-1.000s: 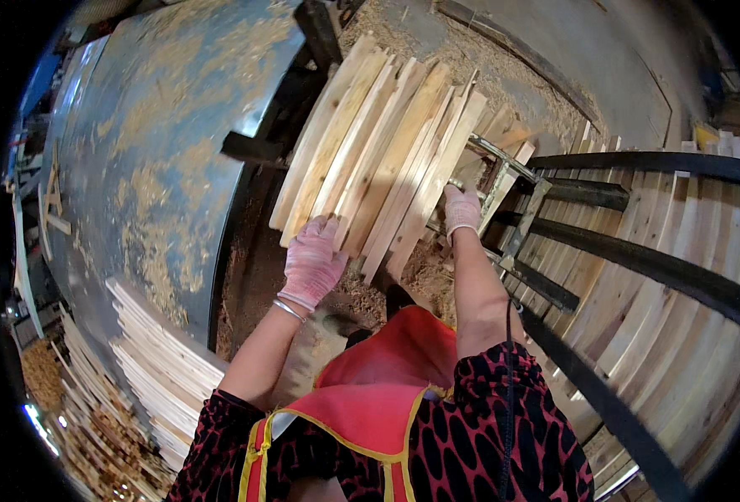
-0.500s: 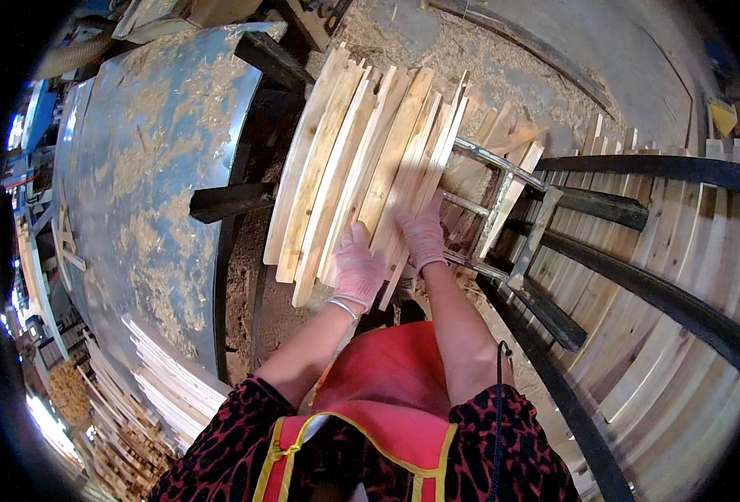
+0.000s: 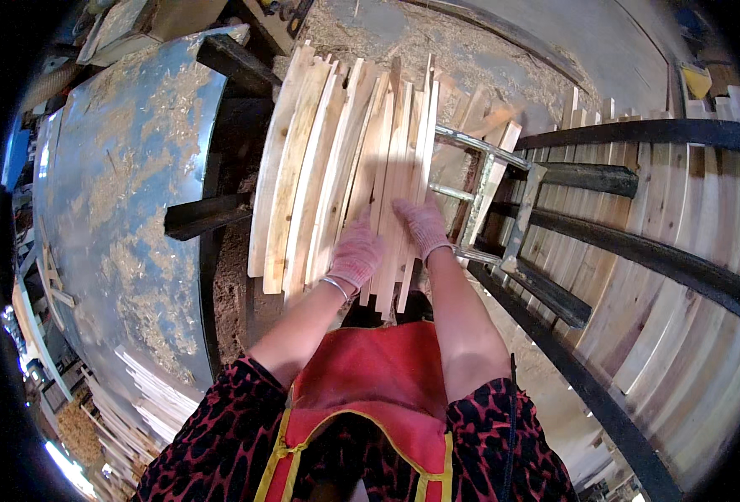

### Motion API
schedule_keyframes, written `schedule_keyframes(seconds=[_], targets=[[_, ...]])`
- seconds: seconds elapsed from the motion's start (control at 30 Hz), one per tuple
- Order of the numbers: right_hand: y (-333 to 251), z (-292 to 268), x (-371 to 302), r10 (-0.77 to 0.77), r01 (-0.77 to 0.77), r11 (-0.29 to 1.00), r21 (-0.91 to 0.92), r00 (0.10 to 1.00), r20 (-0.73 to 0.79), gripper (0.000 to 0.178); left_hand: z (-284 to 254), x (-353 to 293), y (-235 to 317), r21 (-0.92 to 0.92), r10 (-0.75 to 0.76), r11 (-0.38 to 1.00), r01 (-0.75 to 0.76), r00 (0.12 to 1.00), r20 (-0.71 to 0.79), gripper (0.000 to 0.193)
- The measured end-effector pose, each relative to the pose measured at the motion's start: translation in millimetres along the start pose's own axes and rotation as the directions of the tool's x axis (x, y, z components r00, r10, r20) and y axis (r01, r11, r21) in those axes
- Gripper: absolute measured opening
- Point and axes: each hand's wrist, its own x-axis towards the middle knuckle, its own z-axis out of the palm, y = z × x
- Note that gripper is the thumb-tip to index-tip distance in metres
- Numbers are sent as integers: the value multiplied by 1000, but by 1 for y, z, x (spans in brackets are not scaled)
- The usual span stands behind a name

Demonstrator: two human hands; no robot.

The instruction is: The person picks up wooden planks from the floor and stacks them on a metal table. They repeatedly gather planks, align them, and place them into neat piles, occasionally moving between different stacks in the workshop.

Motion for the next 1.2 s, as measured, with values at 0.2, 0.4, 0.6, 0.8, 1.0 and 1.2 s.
schedule_keyframes(seconds=[0.2, 0.4, 0.6, 0.8, 1.0, 1.2], targets=[[-11, -13, -36, -100, 111, 971, 213, 993, -64, 82, 42, 3, 0, -23, 44, 999, -40, 983, 179, 72], [-19, -75, -37, -246, 100, 849, -519, 944, -221, 92, -4, -5, 68, 197, 36, 980, -37, 999, 5, 61], [-37, -44, -51, -319, 39, 746, -664, 897, -305, 113, 33, 0, 92, 121, -41, 992, 22, 987, 153, 40], [-50, -31, -50, -303, -110, 489, -865, 909, -287, 119, -25, -7, 61, 524, 265, 846, -105, 933, -242, 71], [-54, -32, -48, -285, -111, 522, -846, 912, -295, 119, -19, -5, -9, 560, 336, 805, -197, 929, -156, 70], [-35, -25, -37, -368, 163, 738, -655, 911, -187, 117, -1, 0, 44, -88, 106, 991, -104, 994, 27, 66]])
